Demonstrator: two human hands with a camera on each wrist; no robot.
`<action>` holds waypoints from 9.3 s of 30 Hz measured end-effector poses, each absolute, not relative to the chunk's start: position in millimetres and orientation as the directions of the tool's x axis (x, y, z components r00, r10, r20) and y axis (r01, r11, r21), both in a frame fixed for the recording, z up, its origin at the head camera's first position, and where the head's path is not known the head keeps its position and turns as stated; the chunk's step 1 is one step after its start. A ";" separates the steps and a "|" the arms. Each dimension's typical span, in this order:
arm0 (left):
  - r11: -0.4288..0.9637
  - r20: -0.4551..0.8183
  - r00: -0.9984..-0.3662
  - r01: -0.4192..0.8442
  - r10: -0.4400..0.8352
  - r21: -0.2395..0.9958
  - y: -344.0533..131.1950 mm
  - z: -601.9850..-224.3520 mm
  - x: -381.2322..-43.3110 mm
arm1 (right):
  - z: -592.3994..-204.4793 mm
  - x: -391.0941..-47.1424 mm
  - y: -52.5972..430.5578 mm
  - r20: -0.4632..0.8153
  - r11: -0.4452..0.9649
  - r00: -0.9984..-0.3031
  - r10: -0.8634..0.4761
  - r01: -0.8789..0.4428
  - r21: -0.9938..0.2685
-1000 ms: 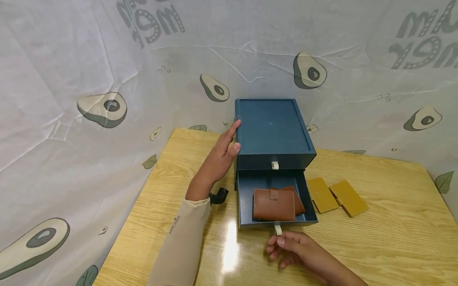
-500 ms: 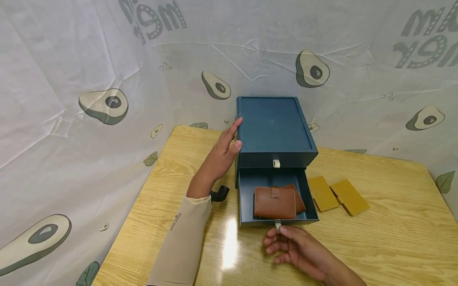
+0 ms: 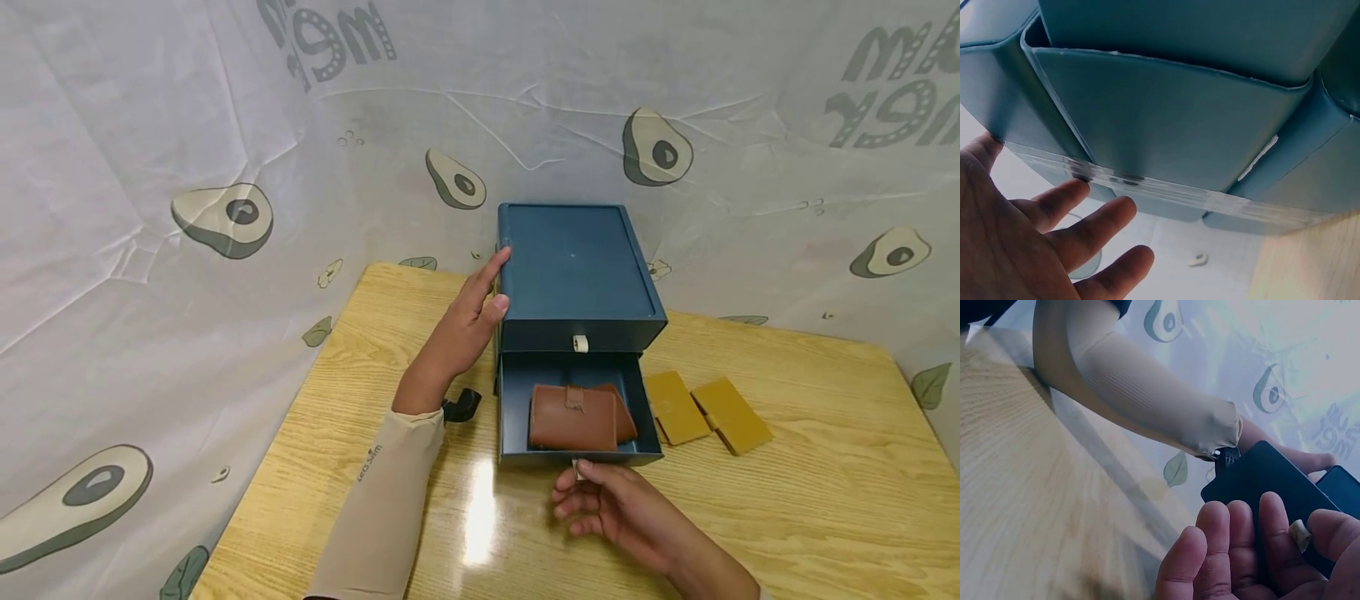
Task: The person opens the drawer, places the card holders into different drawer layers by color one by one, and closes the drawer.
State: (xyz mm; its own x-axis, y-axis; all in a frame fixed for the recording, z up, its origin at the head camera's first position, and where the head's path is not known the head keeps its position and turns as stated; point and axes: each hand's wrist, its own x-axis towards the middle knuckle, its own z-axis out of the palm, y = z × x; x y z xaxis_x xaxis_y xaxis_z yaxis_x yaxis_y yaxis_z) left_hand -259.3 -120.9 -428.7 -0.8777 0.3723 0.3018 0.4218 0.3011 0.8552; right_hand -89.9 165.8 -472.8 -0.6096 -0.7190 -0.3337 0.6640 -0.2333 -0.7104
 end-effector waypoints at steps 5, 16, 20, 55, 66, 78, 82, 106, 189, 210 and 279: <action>0.299 0.306 -0.875 0.427 0.374 0.854 -120.8 -428.4 -259.8 | -469.6 -101.7 160.2 -0.351 -0.227 -0.629 -0.694 0.654 -0.722; 0.300 0.300 -0.877 0.422 0.377 0.856 -121.6 -429.8 -258.1 | -468.2 -138.2 149.4 -0.344 -0.273 -0.709 -0.615 0.601 -0.751; 0.296 0.293 -0.879 0.413 0.375 0.861 -121.3 -430.8 -257.7 | -470.9 -149.4 146.6 -0.330 -0.289 -0.733 -0.595 0.578 -0.763; 0.289 0.296 -0.877 0.416 0.378 0.862 -121.7 -429.7 -256.2 | -483.1 -179.5 151.2 -0.346 -0.292 -0.716 -0.607 0.606 -0.740; 0.288 0.288 -0.881 0.406 0.375 0.867 -122.3 -431.5 -257.6 | -508.8 -176.3 162.7 -0.366 -0.244 -0.562 -0.741 0.735 -0.633; 0.276 0.304 -0.873 0.422 0.381 0.864 -123.7 -432.8 -257.5 | -522.2 -188.8 153.6 -0.337 -0.299 -0.544 -0.768 0.771 -0.563; 0.271 0.312 -0.867 0.432 0.389 0.860 -123.1 -432.7 -257.9 | -525.0 -190.2 153.9 -0.318 -0.318 -0.547 -0.775 0.771 -0.552; 0.276 0.296 -0.865 0.424 0.406 0.863 -124.0 -433.9 -257.4 | -513.3 -127.8 156.2 -0.535 -0.101 -0.551 -0.641 0.751 -0.653; 0.269 0.311 -0.866 0.431 0.392 0.861 -131.9 -436.5 -236.9 | -494.2 -110.1 332.9 0.058 0.891 -0.982 -0.177 -0.186 -0.414; 0.274 0.302 -0.867 0.425 0.396 0.863 -131.7 -441.0 -239.3 | -519.1 -115.2 347.1 0.014 0.892 -0.987 -0.161 -0.152 -0.426; 0.285 0.280 -0.873 0.409 0.399 0.867 -135.0 -436.2 -235.9 | -442.7 -85.9 265.6 0.273 0.813 -0.895 -0.351 -0.437 -0.384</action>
State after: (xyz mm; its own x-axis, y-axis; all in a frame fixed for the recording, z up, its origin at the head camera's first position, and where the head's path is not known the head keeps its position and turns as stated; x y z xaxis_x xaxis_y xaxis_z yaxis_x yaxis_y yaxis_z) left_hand -235.9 -135.0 -436.2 -0.8730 0.3990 0.2804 0.4086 0.2846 0.8672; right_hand -85.9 265.6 -442.7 -0.8954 -0.3514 0.2734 -0.4365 0.8135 -0.3843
